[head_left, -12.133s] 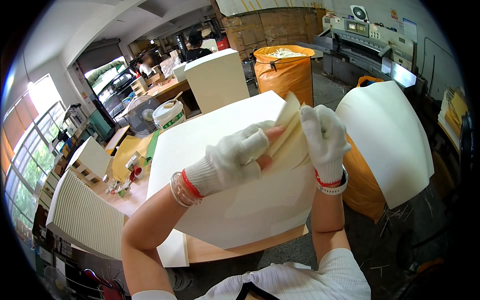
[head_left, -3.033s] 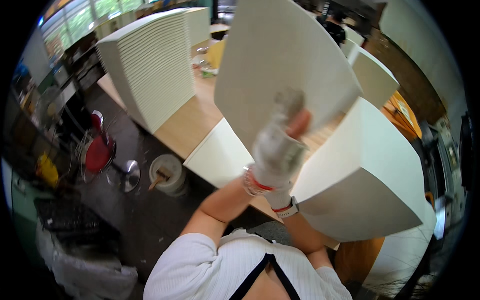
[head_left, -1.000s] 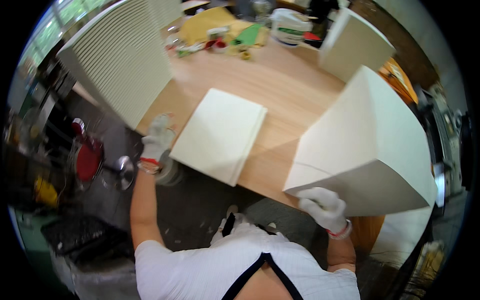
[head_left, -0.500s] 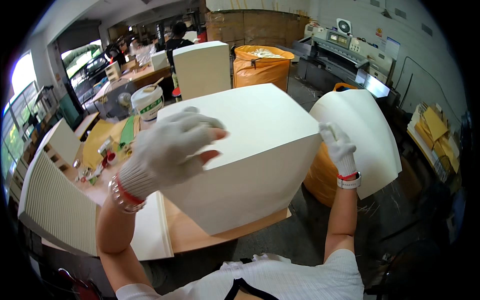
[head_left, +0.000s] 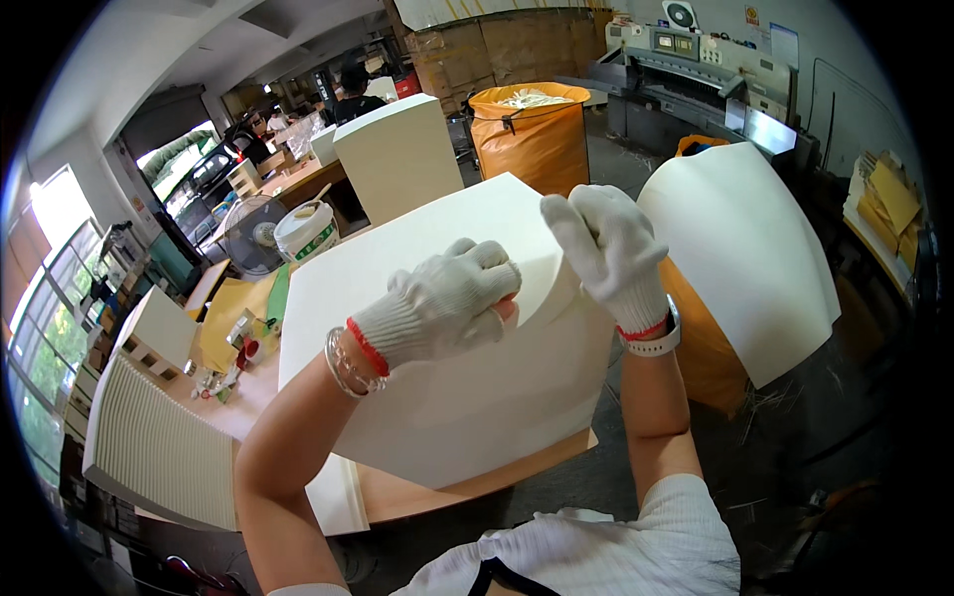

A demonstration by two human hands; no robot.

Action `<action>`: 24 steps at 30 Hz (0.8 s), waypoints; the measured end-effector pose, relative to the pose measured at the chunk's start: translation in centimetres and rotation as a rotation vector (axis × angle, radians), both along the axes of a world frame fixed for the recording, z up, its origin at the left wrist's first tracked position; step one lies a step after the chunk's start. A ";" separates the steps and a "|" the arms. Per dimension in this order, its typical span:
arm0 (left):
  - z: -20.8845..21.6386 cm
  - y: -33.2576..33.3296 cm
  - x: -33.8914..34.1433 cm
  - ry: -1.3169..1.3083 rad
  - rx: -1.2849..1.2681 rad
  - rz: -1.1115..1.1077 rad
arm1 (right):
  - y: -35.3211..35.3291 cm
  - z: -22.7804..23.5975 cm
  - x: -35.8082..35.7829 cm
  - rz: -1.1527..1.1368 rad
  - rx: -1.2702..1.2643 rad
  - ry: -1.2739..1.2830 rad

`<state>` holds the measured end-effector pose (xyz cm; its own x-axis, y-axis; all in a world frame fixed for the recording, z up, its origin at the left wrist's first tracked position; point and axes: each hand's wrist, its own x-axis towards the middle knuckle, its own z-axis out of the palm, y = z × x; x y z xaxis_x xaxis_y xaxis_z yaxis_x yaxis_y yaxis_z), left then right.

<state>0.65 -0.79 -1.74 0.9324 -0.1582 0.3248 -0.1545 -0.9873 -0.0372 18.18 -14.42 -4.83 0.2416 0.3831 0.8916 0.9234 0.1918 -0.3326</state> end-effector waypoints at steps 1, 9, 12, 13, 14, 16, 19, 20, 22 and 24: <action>-0.4 0.4 -0.1 -0.009 -0.069 -0.016 | 0.3 -0.1 -0.2 -0.007 0.046 -0.022; 0.0 0.4 -0.2 0.078 -0.647 0.023 | 0.8 -2.4 0.1 -0.064 0.225 -0.074; 0.3 0.1 -0.7 0.057 -0.611 0.015 | 0.9 -2.5 0.0 -0.023 0.250 0.000; 0.3 0.0 -0.7 0.041 -0.569 -0.006 | 0.9 -2.5 0.1 -0.015 0.250 0.018; 0.3 -0.2 -0.6 0.026 -0.526 -0.026 | 0.9 -2.6 0.1 -0.025 0.252 0.017; 0.4 -0.4 -0.7 0.030 -0.489 -0.002 | 1.0 -2.5 0.2 -0.046 0.250 0.011; 0.8 -0.7 -0.8 0.048 -0.495 0.089 | 0.6 -2.1 -0.1 -0.016 0.263 0.040; 0.9 -0.9 -0.9 0.025 -0.495 0.090 | 0.5 -2.1 -0.1 -0.017 0.254 0.046; 0.6 -1.2 -1.1 -0.036 -0.514 0.102 | 0.4 -2.1 -0.2 -0.020 0.236 0.060; 0.2 -1.2 -1.2 -0.055 -0.496 0.100 | 0.6 -2.2 -0.5 -0.012 0.265 0.077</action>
<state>-0.55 -2.02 -1.52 0.9146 0.1168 0.3871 -0.0691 -0.8981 0.4344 17.72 -13.81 -7.00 0.3162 0.1354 0.9390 0.8999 0.2705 -0.3420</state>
